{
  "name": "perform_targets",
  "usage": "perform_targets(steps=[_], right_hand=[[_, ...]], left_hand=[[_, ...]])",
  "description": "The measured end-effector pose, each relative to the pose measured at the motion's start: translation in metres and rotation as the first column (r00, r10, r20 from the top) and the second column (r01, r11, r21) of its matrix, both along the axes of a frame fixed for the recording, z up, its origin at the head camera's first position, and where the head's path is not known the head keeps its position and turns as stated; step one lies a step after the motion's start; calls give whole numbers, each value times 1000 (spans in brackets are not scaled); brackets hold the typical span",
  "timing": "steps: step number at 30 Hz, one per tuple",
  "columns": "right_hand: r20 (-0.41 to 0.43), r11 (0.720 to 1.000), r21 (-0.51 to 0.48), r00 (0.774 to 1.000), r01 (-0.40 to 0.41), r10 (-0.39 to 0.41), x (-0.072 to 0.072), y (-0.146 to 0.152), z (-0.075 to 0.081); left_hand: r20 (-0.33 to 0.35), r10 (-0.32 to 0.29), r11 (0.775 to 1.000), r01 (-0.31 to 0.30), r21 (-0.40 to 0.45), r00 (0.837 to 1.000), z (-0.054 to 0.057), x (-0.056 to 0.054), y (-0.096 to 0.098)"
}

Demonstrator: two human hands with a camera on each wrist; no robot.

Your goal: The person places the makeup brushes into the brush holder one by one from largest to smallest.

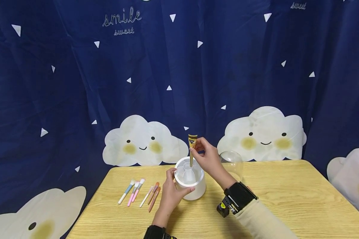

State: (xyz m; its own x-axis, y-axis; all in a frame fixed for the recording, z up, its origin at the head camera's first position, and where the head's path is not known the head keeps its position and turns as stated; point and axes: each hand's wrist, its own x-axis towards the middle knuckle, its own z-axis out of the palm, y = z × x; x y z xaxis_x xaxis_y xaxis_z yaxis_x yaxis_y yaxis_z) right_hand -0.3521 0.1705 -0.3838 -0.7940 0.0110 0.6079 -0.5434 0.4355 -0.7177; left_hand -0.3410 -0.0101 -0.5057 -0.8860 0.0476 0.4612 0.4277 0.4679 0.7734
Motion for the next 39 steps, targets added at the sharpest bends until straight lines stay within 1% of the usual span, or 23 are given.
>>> perform_targets(steps=[3,8,12,17,24,31,39], right_hand=[[-10,1000,-3,1000,-9,9,-2,-3,-2],[-8,1000,13,1000,-24,24,-3,-7,-5],[1,999,38,1000,-17,17,-3,-10,-10],[3,997,75,1000,-7,7,-3,-10,-18],[-14,996,87,1000,-11,12,-4,-11,-33],[-16,988,149,999,35,-33,-2,-12,-44],[-23,980,190,998,61,-58,-1,-12,-54]], left_hand=[[7,-11,1000,11,11,1000,0,0,0],[17,-9,1000,10,-17,1000,0,1,-1],[18,-11,1000,11,-18,1000,1,2,-1],[6,-12,1000,12,-11,1000,3,3,-1],[-2,-6,1000,6,-20,1000,1,3,-1],[13,-14,999,15,-30,1000,2,3,-2],[2,-8,999,8,-34,1000,3,4,-2]])
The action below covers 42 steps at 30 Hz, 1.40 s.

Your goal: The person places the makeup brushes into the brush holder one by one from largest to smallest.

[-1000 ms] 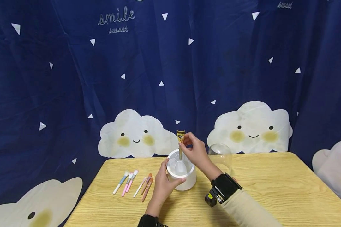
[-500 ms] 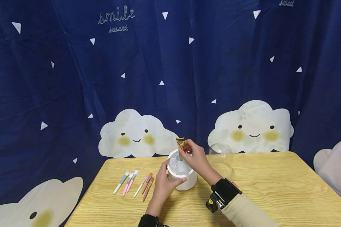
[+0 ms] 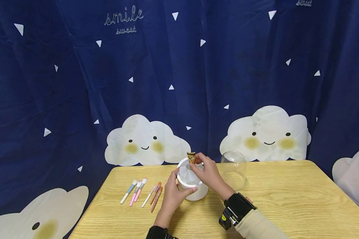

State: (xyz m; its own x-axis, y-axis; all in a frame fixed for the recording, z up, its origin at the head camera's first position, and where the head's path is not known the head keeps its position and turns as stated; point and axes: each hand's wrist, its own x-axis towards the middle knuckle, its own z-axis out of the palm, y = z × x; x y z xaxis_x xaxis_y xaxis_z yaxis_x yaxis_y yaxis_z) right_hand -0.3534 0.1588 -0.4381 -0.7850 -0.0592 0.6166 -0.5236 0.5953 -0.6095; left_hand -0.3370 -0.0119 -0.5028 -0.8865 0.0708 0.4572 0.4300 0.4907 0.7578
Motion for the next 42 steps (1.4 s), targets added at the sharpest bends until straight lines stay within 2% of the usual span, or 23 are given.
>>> perform_targets(steps=[8,19,28,37,42], right_hand=[[7,999,28,1000,21,-21,0,1,-9],[-60,998,42,998,40,-37,-2,2,-18],[-49,999,46,999,26,-24,1,0,-18],[-63,998,54,998,23,-19,2,0,-19],[-43,998,55,999,21,-19,2,1,-19]], left_hand=[[8,-4,1000,4,5,1000,-1,-1,0],[-6,-5,1000,5,0,1000,-4,-3,-1],[21,-1,1000,1,3,1000,-6,-3,-1],[-7,4,1000,-4,7,1000,-5,-2,-1],[9,-1,1000,1,6,1000,-4,-2,-1]])
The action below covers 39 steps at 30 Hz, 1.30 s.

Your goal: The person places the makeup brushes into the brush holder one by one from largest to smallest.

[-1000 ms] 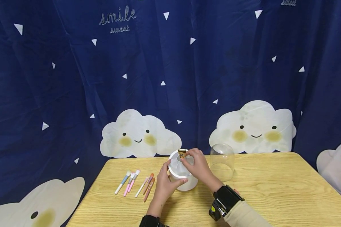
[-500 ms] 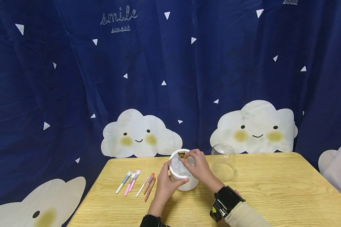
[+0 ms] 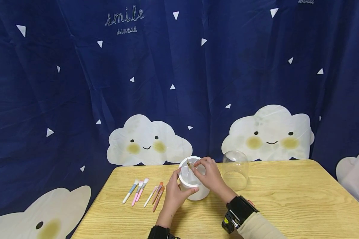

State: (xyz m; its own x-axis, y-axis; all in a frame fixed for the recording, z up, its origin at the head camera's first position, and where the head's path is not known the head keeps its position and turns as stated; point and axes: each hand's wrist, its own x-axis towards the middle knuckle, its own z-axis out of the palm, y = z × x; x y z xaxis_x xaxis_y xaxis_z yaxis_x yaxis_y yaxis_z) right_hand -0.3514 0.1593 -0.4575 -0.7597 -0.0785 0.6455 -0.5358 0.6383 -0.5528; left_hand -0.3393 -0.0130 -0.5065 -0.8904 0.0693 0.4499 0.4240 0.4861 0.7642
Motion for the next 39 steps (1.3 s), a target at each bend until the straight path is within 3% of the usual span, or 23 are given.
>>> perform_targets(steps=[7,19,28,39], right_hand=[[37,1000,-14,999,4,-4,3,3,1],[-2,999,-37,999,-32,32,17,12,-4],[-86,1000,6,996,11,-10,39,17,-16],[-43,991,-101,995,88,-92,53,17,-28]], left_hand=[[18,-6,1000,6,4,1000,2,1,0],[24,7,1000,-7,6,1000,2,3,1],[-25,25,999,-26,-20,999,1,2,2],[-21,20,1000,-20,3,1000,2,3,2]])
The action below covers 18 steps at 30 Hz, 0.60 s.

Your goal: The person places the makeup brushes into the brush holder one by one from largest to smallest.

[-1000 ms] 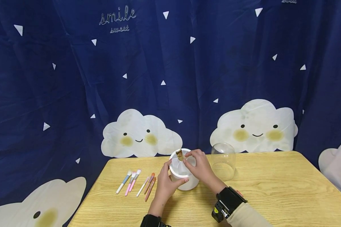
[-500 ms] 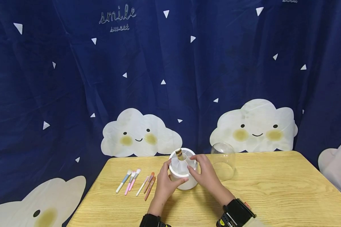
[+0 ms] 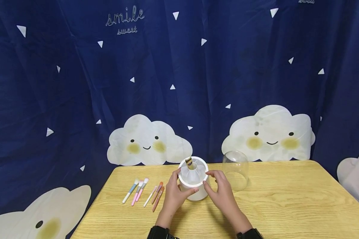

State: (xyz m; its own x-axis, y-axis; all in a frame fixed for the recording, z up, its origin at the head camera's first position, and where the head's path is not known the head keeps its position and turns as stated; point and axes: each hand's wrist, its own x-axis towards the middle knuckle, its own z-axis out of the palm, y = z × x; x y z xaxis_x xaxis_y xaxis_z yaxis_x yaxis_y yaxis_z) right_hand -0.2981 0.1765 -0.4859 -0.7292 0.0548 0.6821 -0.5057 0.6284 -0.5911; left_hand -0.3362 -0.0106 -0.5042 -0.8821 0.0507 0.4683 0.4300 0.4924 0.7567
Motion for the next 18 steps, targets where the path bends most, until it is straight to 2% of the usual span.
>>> perform_targets(steps=[5,10,14,18], right_hand=[[-25,1000,20,1000,7,-7,0,-3,-10],[-81,996,89,997,-1,8,-1,-6,-21],[-129,990,140,992,5,13,-2,-3,-19],[-141,982,189,989,-4,31,-3,-2,-13]], left_hand=[[-2,-2,1000,2,6,1000,-4,-1,-1],[13,3,1000,-3,0,1000,-10,-1,-3],[17,-12,1000,13,-16,1000,-7,-2,-2],[13,-14,1000,14,-15,1000,-4,-4,-2]])
